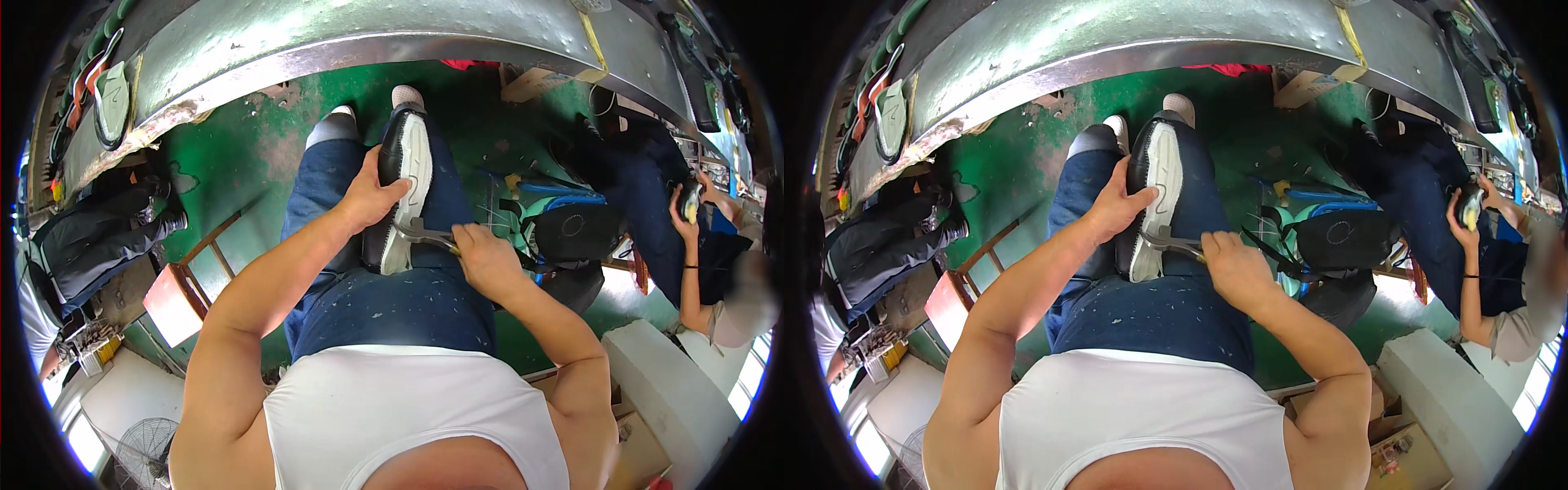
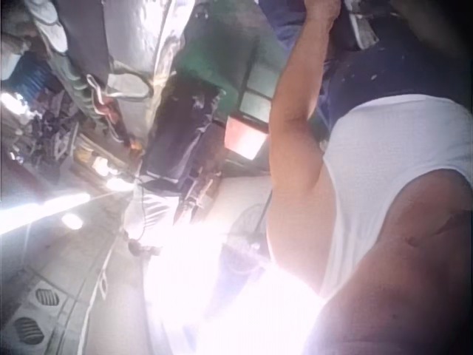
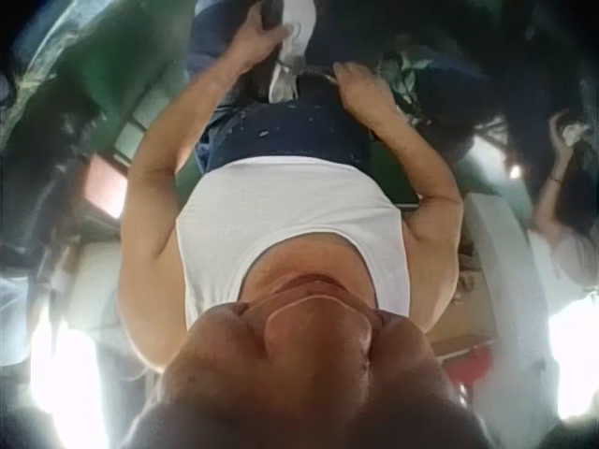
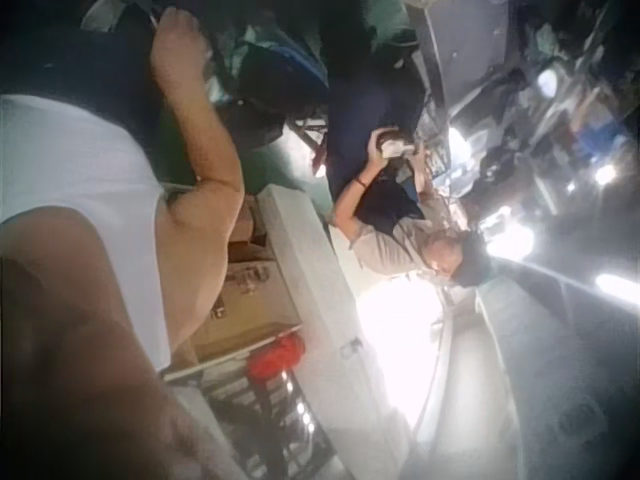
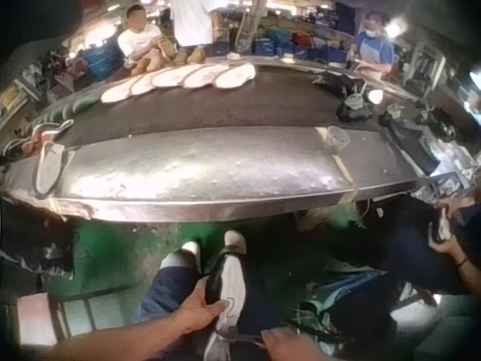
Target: Manually assembling and hammering shoe uppers onto lasts at a production line.
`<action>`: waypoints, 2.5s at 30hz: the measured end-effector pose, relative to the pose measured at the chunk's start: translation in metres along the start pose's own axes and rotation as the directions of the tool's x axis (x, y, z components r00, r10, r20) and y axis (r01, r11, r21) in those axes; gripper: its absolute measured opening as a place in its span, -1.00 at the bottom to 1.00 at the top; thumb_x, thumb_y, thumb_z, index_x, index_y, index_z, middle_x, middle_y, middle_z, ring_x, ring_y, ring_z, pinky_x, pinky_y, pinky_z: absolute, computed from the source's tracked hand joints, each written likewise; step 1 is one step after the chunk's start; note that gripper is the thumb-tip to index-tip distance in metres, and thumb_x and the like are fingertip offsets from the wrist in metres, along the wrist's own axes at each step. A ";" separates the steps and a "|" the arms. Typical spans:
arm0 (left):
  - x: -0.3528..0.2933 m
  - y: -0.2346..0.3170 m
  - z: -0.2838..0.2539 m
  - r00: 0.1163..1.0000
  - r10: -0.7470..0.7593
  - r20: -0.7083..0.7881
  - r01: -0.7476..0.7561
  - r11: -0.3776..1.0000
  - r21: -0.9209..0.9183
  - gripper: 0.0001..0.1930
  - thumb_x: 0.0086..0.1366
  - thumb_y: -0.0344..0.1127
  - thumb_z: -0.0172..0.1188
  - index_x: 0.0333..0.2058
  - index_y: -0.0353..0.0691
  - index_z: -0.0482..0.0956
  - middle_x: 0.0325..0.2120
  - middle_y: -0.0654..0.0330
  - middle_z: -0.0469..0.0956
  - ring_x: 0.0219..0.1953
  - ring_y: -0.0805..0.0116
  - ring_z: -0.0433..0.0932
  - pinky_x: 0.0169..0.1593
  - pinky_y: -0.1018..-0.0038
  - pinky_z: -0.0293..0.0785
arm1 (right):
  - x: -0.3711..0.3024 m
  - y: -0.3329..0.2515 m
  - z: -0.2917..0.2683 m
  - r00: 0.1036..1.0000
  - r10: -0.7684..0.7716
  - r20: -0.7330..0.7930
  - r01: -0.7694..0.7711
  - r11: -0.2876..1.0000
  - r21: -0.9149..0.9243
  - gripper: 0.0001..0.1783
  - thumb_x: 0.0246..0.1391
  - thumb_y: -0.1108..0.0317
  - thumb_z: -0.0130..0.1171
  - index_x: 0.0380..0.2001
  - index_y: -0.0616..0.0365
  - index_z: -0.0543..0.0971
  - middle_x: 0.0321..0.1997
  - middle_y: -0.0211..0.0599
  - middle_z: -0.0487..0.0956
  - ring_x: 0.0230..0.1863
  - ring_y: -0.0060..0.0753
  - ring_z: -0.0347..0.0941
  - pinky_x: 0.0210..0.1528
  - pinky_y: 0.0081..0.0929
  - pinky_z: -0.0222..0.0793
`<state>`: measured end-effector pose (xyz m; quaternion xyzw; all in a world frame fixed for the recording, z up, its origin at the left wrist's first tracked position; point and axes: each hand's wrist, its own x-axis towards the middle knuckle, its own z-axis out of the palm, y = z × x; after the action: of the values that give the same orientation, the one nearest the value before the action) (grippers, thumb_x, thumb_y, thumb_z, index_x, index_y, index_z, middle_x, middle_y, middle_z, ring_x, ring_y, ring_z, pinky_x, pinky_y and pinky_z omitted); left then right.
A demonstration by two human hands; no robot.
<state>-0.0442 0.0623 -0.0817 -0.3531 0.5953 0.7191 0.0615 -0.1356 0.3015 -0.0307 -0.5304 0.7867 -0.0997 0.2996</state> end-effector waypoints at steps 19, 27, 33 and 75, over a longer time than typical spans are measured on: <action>-0.025 -0.067 0.006 0.921 0.363 -0.140 -0.308 0.900 0.308 0.03 0.21 -0.32 0.30 0.47 -0.21 -0.26 0.35 -0.21 0.08 0.41 -0.09 0.08 0.44 0.24 0.02 | -0.018 -0.006 0.019 0.998 -0.035 0.048 0.035 0.999 -0.007 -0.80 0.13 0.37 0.11 -0.20 0.24 0.51 -0.32 -0.04 0.58 -0.31 -0.14 0.60 -0.31 -0.24 0.55; -0.060 -0.082 -0.007 0.959 0.179 0.218 -0.244 0.913 0.327 0.14 0.28 -0.15 0.27 0.42 -0.38 -0.54 0.47 -0.24 -0.44 0.53 -0.01 -0.43 0.51 0.32 -0.35 | 0.014 0.064 0.001 0.606 -0.260 0.752 -0.503 0.607 0.615 -0.68 0.29 0.19 0.16 -0.06 0.21 0.58 -0.23 -0.37 0.65 -0.25 -0.53 0.61 -0.43 -0.43 0.52; -0.069 -0.075 -0.019 0.968 0.126 0.215 -0.185 0.943 0.277 0.28 0.18 -0.10 0.39 0.40 -0.40 -0.58 0.46 -0.27 -0.41 0.53 -0.01 -0.41 0.51 0.35 -0.32 | 0.007 0.016 -0.062 0.795 0.011 0.606 -0.443 0.693 0.569 -0.62 0.36 0.09 0.01 -0.19 0.25 0.55 -0.39 -0.26 0.65 -0.33 -0.38 0.59 -0.42 -0.42 0.50; 0.259 0.396 -0.235 0.747 0.577 0.330 -0.014 -0.482 0.876 -0.47 0.37 0.07 0.09 0.17 -0.15 0.45 0.04 0.06 0.55 0.12 0.07 0.49 0.20 0.13 0.31 | 0.348 0.100 -0.289 0.685 -0.048 -0.727 -0.012 0.997 -0.078 -0.46 0.03 0.06 0.36 -0.06 0.22 0.51 -0.10 -0.03 0.56 -0.03 0.08 0.49 0.07 -0.12 0.37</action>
<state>-0.3362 -0.3480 0.0801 -0.0611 0.9822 -0.1773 -0.0137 -0.4694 -0.0143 0.0255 -0.4659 0.8390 -0.2749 -0.0588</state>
